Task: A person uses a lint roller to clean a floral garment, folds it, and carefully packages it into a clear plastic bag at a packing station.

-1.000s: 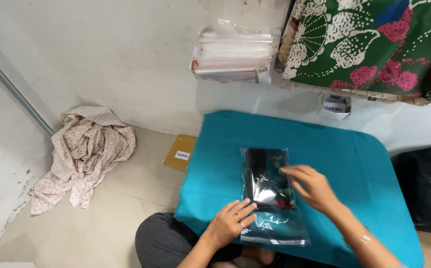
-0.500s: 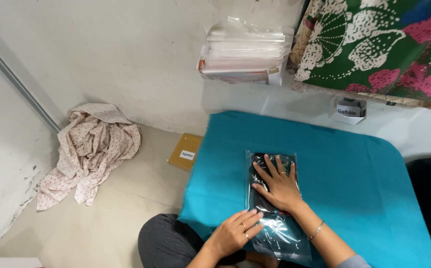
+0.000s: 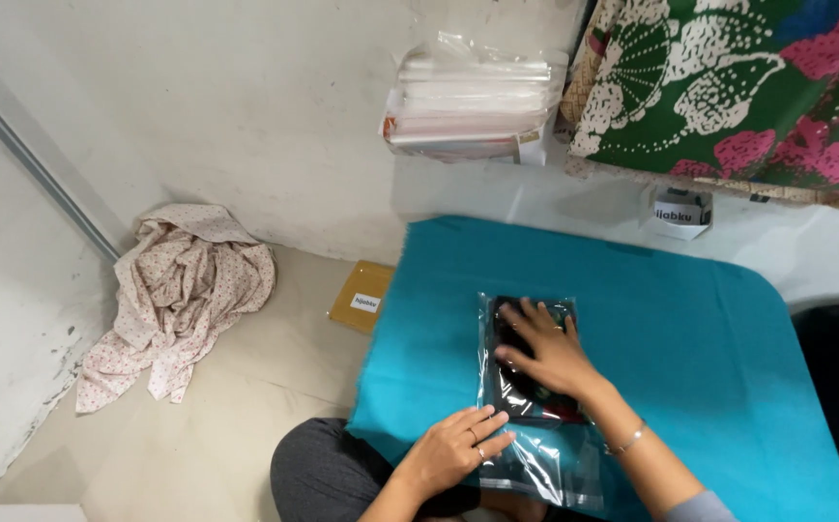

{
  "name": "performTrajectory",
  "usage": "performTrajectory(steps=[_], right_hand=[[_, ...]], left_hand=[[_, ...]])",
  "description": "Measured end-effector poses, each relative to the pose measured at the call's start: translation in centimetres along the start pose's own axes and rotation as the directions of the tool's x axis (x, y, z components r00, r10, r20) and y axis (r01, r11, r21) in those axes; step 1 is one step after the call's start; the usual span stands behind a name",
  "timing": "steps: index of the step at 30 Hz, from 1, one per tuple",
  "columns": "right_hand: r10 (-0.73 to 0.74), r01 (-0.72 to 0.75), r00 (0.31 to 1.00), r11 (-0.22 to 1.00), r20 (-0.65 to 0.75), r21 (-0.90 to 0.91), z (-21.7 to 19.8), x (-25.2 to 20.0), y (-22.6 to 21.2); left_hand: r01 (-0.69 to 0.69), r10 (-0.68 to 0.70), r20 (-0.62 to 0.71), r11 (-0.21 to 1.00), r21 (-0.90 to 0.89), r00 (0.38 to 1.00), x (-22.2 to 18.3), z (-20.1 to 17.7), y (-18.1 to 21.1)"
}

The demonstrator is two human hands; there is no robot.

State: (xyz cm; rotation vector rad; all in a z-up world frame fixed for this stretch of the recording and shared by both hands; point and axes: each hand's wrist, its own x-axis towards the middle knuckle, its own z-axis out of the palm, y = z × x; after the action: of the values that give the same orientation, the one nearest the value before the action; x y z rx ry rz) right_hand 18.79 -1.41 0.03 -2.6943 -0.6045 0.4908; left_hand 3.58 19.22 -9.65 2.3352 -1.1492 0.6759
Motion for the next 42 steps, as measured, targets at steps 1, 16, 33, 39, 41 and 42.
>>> performTrajectory(steps=[1,16,33,39,41,42], right_hand=[[-0.003,0.003,1.0,1.0,-0.005,-0.002,0.1,-0.1,0.6],[0.004,-0.032,0.991,0.976,-0.13,-0.215,2.1,1.5,0.3],[-0.523,0.562,0.767,0.827,-0.372,-0.005,3.9,-10.3,9.7],[-0.633,0.505,0.69,0.769,-0.352,-0.392,6.5,-16.0,12.6],[-0.696,0.545,0.616,0.714,-0.369,-0.439,5.6,-16.0,10.7],[-0.755,0.577,0.533,0.655,-0.383,-0.487,5.1,-15.9,9.7]], left_hand=[[-0.002,0.002,-0.002,1.0,0.005,1.0,0.1,-0.3,0.2],[0.061,-0.057,0.166,0.998,-0.017,0.985,1.3,-3.3,1.3],[0.111,-0.111,0.083,0.994,-0.001,0.99,-1.1,0.4,0.3],[0.125,-0.125,0.056,0.992,0.01,0.991,-0.6,-0.2,0.7],[0.124,-0.125,0.054,0.992,0.024,0.991,-0.7,-0.1,0.7],[0.121,-0.123,0.053,0.992,0.042,0.991,-0.7,-0.2,0.6]])
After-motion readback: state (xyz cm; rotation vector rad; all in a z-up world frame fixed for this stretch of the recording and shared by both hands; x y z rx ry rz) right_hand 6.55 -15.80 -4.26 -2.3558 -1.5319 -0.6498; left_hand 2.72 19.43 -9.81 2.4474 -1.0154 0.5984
